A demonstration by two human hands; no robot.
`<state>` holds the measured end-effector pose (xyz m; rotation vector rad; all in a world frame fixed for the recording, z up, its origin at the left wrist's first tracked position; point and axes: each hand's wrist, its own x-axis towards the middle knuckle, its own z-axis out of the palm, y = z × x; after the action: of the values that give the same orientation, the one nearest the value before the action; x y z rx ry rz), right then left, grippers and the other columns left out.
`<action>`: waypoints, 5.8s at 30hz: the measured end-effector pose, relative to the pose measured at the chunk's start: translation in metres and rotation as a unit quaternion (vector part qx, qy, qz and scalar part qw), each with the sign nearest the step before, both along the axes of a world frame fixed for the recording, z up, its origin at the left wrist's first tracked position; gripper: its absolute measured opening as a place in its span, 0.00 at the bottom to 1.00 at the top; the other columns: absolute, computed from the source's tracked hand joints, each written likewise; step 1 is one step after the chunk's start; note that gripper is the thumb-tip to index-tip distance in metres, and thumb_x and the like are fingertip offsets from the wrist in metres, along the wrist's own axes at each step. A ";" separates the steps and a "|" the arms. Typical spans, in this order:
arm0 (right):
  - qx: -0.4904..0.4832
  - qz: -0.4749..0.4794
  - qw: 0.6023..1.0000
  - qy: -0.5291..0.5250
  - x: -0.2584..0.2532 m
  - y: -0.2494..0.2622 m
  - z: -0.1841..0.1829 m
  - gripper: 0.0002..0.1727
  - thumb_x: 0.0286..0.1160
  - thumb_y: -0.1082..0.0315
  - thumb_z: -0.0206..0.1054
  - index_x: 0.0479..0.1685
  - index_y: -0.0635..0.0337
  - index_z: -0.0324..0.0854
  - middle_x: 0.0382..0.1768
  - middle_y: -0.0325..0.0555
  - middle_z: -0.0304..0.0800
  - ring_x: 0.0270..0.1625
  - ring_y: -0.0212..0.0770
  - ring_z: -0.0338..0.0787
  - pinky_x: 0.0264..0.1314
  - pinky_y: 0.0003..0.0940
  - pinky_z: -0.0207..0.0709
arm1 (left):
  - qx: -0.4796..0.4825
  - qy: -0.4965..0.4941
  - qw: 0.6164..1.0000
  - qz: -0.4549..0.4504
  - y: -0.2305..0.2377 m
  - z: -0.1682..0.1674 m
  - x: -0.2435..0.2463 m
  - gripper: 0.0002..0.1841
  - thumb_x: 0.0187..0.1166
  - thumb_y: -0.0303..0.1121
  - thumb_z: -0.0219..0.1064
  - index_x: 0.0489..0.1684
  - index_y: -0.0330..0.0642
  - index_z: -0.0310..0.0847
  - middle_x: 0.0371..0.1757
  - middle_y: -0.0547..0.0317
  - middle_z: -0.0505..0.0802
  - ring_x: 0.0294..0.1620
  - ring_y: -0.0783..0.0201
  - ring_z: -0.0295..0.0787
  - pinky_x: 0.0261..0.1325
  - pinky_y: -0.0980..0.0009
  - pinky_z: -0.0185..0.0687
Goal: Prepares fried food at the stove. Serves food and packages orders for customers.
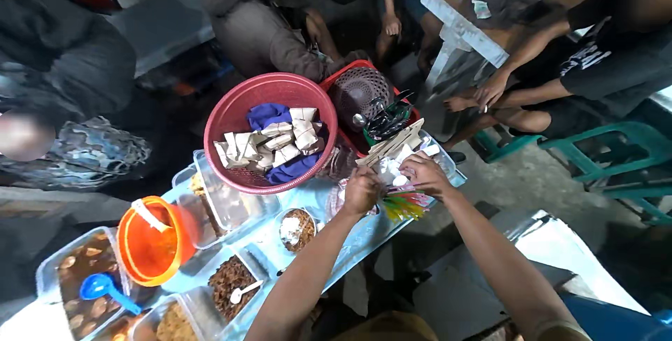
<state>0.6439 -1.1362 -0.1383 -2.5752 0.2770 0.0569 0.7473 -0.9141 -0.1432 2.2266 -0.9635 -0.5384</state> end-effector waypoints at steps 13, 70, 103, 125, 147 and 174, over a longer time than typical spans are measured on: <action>0.132 -0.143 0.976 -0.095 0.005 0.012 0.016 0.21 0.81 0.47 0.68 0.63 0.49 0.89 0.66 0.43 0.90 0.68 0.42 0.88 0.73 0.47 0.81 | -0.297 0.133 0.915 0.238 0.006 0.031 -0.007 0.08 0.82 0.29 0.68 0.49 0.34 0.86 0.45 0.54 0.95 0.43 0.65 0.94 0.52 0.66 0.92; 0.095 0.221 0.872 -0.427 -0.065 0.310 0.237 0.09 0.80 0.67 0.71 0.52 0.45 0.93 0.48 0.34 0.94 0.53 0.33 0.89 0.64 0.38 0.78 | -0.507 -0.049 0.837 0.197 0.281 0.233 -0.141 0.13 0.67 0.18 0.79 0.42 0.34 0.78 0.48 0.45 0.97 0.45 0.53 0.98 0.48 0.62 0.97; -0.048 0.252 0.890 -0.377 -0.077 0.223 0.237 0.07 0.81 0.58 0.70 0.50 0.34 0.91 0.52 0.31 0.91 0.52 0.29 0.87 0.72 0.44 0.73 | -0.422 -0.050 0.889 0.169 0.216 0.218 -0.142 0.06 0.69 0.21 0.77 0.38 0.39 0.87 0.42 0.58 0.97 0.41 0.64 0.96 0.48 0.69 0.95; 0.419 0.236 0.813 -0.329 -0.075 0.347 0.214 0.04 0.70 0.67 0.80 0.37 0.57 0.92 0.48 0.43 0.87 0.52 0.33 0.86 0.56 0.26 0.85 | -0.468 -0.061 0.861 0.189 0.314 0.218 -0.174 0.05 0.80 0.25 0.70 0.48 0.40 0.89 0.51 0.55 0.93 0.46 0.65 0.94 0.45 0.73 0.94; 0.382 0.667 0.635 -0.083 -0.072 0.634 0.209 0.14 0.90 0.60 0.58 0.40 0.60 0.83 0.63 0.49 0.79 0.71 0.39 0.79 0.75 0.35 0.77 | -0.322 -0.097 0.874 0.350 0.597 0.215 -0.316 0.09 0.89 0.34 0.60 0.44 0.39 0.82 0.48 0.55 0.87 0.53 0.66 0.85 0.58 0.69 0.85; 0.479 0.684 0.550 0.019 -0.050 0.643 0.237 0.14 0.84 0.58 0.68 0.34 0.59 0.85 0.57 0.43 0.81 0.66 0.32 0.78 0.67 0.26 0.76 | -0.357 -0.207 0.777 0.476 0.552 0.243 -0.338 0.06 0.79 0.26 0.72 0.45 0.32 0.89 0.54 0.48 0.90 0.48 0.63 0.91 0.51 0.68 0.93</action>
<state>0.5943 -0.4936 0.0990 -1.0849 -1.4019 0.6170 0.4091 -0.3622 0.1003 1.7828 -0.0484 0.7037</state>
